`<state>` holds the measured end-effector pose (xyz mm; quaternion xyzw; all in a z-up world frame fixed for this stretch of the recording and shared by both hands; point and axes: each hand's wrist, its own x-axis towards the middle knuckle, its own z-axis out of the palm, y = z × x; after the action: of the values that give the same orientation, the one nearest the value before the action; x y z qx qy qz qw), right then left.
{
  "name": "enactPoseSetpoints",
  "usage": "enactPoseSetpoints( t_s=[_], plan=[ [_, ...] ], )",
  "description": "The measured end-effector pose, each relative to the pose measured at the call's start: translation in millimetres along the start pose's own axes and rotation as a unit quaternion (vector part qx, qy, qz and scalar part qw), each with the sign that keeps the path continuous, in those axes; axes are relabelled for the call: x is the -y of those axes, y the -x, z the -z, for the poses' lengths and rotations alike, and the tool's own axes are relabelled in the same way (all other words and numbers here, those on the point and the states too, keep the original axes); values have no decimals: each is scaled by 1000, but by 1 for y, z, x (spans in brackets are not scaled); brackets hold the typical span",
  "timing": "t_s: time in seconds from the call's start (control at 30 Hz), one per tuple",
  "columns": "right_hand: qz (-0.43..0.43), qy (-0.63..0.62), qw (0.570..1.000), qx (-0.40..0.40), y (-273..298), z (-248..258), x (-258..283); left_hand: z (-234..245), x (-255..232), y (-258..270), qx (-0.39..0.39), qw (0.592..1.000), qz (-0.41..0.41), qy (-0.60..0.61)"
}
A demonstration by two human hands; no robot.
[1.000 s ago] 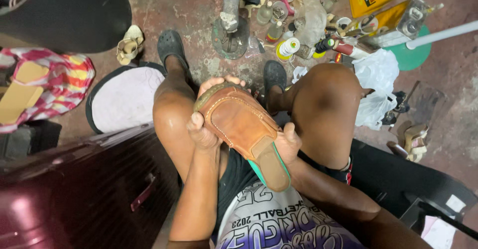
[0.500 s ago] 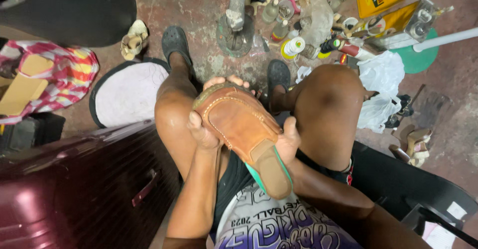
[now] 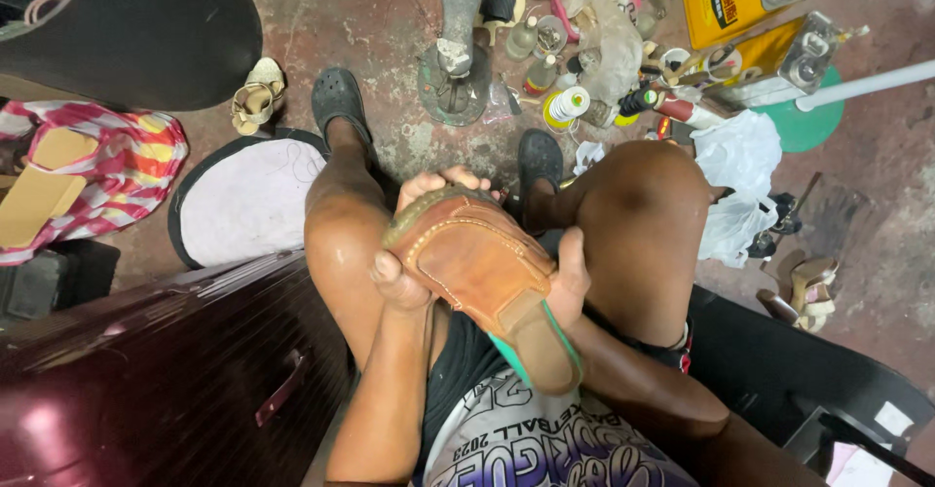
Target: The person sits on the floor and uses a green sanding block to rub the sole and edges of a brown leather shoe. They rotate the shoe to access different areas and continue sanding the surface throughout the clip.
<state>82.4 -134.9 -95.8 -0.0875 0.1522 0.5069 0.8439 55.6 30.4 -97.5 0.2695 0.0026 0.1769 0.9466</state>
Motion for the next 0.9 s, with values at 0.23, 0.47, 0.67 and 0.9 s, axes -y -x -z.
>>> enactPoseSetpoints(
  t_s=[0.23, 0.47, 0.67, 0.9],
  plan=[
    [-38, 66, 989, -126, -16, -7, 20, -2, 2, -3, -90, 995, 0, -35],
    [-72, 284, 950, -105, 30, -37, 45, 6, -2, -3, -155, 987, -27, -23],
    [-5, 365, 921, -135, 24, -1, 27, 3, -4, -9, -79, 994, 35, -60],
    [-15, 702, 704, -108, 46, -25, 40, -2, -8, -6, -112, 992, 35, -49]
  ],
)
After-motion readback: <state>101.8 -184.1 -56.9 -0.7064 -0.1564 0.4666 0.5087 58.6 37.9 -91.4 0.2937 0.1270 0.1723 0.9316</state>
